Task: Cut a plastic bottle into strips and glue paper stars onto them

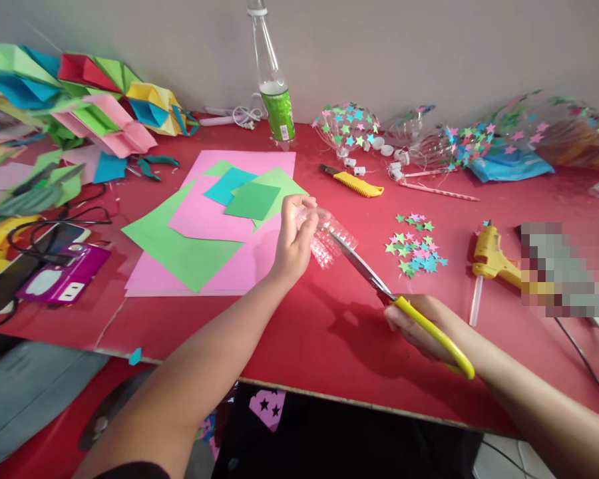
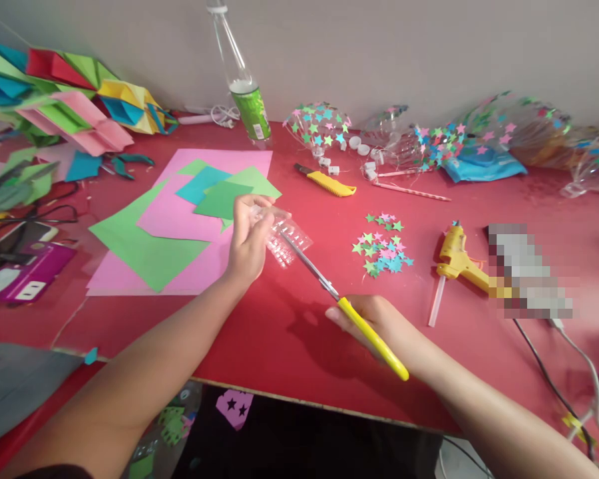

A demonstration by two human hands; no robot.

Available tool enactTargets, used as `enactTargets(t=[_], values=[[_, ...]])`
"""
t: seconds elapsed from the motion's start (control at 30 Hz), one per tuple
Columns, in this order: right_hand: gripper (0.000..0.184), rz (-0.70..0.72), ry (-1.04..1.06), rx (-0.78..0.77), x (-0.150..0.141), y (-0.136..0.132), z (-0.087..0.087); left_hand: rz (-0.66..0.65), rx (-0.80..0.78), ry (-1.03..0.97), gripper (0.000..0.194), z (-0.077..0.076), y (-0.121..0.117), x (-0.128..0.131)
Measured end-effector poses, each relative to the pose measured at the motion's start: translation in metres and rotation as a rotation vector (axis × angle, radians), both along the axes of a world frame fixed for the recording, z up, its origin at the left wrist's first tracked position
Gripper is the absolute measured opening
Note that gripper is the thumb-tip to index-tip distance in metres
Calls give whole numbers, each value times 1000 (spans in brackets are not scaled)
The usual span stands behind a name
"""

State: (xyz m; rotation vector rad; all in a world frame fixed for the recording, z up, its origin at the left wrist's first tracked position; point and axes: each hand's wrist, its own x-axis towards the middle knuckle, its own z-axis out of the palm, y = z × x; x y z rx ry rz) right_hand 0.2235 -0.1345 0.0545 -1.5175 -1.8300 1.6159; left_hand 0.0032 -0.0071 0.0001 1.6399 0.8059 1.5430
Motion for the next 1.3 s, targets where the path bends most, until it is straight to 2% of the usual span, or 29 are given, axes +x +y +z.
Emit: enactTargets(t=[0.23, 0.57, 0.93, 1.3], values=[[56, 37, 23, 13, 2, 2, 3, -71, 67, 19, 12, -1, -1, 2], [54, -39, -14, -46, -1, -2, 1, -96, 79, 21, 14, 0, -1, 1], [57, 50, 34, 36, 0, 1, 3, -78, 76, 22, 13, -3, -6, 6], [56, -40, 17, 12, -2, -2, -4, -84, 113, 27, 15, -6, -5, 6]])
